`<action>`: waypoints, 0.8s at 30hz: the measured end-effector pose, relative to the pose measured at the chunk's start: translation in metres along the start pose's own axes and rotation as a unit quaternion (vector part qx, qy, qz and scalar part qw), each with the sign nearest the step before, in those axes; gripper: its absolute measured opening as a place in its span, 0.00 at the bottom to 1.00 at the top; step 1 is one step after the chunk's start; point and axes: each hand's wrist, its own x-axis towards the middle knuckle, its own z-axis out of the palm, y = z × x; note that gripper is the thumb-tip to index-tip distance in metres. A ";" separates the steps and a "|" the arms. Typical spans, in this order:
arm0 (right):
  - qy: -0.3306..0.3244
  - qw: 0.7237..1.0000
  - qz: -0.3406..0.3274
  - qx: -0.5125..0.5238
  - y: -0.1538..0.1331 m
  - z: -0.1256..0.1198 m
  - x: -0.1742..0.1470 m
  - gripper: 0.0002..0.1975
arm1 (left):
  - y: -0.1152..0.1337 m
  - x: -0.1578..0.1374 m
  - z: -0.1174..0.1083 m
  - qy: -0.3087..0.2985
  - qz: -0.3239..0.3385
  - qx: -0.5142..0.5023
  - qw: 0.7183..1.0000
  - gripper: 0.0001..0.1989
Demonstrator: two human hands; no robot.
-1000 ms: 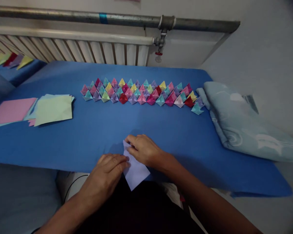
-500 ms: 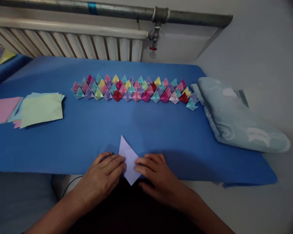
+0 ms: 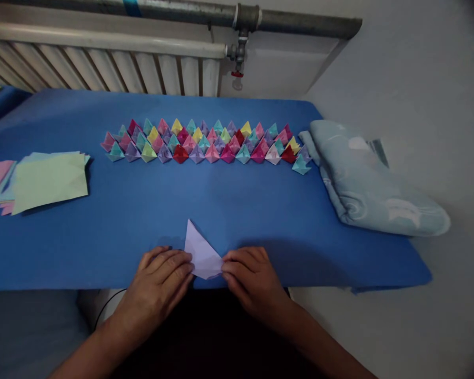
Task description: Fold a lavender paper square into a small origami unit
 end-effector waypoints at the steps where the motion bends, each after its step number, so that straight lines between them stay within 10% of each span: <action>1: 0.009 1.000 0.008 0.001 0.000 0.001 0.000 0.07 | 0.000 0.001 0.000 -0.001 -0.011 -0.004 1.000 0.08; 24: 0.043 0.994 0.097 0.013 -0.002 0.003 0.005 0.05 | 0.003 0.002 0.017 0.013 -0.175 -0.020 0.984 0.08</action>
